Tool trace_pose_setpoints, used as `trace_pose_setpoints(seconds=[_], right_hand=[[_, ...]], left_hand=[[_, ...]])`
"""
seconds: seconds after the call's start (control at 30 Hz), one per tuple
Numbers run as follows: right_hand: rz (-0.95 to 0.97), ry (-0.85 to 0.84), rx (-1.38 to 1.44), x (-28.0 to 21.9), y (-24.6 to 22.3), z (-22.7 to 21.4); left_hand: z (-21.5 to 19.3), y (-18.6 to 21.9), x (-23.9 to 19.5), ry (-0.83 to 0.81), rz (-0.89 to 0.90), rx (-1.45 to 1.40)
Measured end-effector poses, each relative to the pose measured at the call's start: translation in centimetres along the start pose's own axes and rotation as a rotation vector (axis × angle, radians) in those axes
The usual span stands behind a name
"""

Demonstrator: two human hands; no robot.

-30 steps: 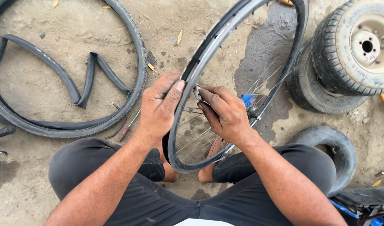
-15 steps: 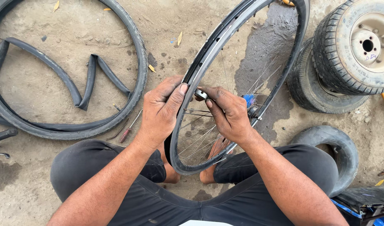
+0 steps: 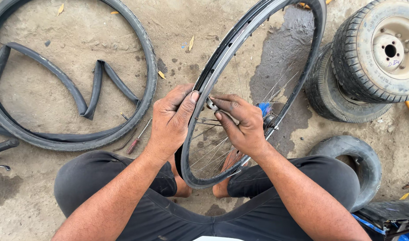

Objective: The person removes a rubber tire strip from a bicycle wheel rim using a small metal tool. They scrape along the rim to detach the strip and then pull it off by hand.

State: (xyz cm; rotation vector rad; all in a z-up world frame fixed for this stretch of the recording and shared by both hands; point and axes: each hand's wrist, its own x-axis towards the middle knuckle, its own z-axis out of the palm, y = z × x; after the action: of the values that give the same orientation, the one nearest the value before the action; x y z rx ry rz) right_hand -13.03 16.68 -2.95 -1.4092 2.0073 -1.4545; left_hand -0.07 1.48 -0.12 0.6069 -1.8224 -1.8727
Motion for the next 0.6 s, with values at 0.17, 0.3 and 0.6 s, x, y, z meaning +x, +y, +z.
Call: trace_pose_setpoints(seconds=[0.17,0.3,0.6], right_hand=[[0.174,-0.025,0.243,0.0,0.4,0.0],[0.019,-0.021,0.084,0.0,0.0,-0.2],[0.491,-0.001,0.628,0.6,1.2,0.5]], left_hand=[[0.0,0.0,0.0,-0.021,0.022,0.052],[-0.1,-0.2,0.0,-0.009,0.078,0.042],[0.3,-0.4,-0.4,-0.064,-0.053,0.022]])
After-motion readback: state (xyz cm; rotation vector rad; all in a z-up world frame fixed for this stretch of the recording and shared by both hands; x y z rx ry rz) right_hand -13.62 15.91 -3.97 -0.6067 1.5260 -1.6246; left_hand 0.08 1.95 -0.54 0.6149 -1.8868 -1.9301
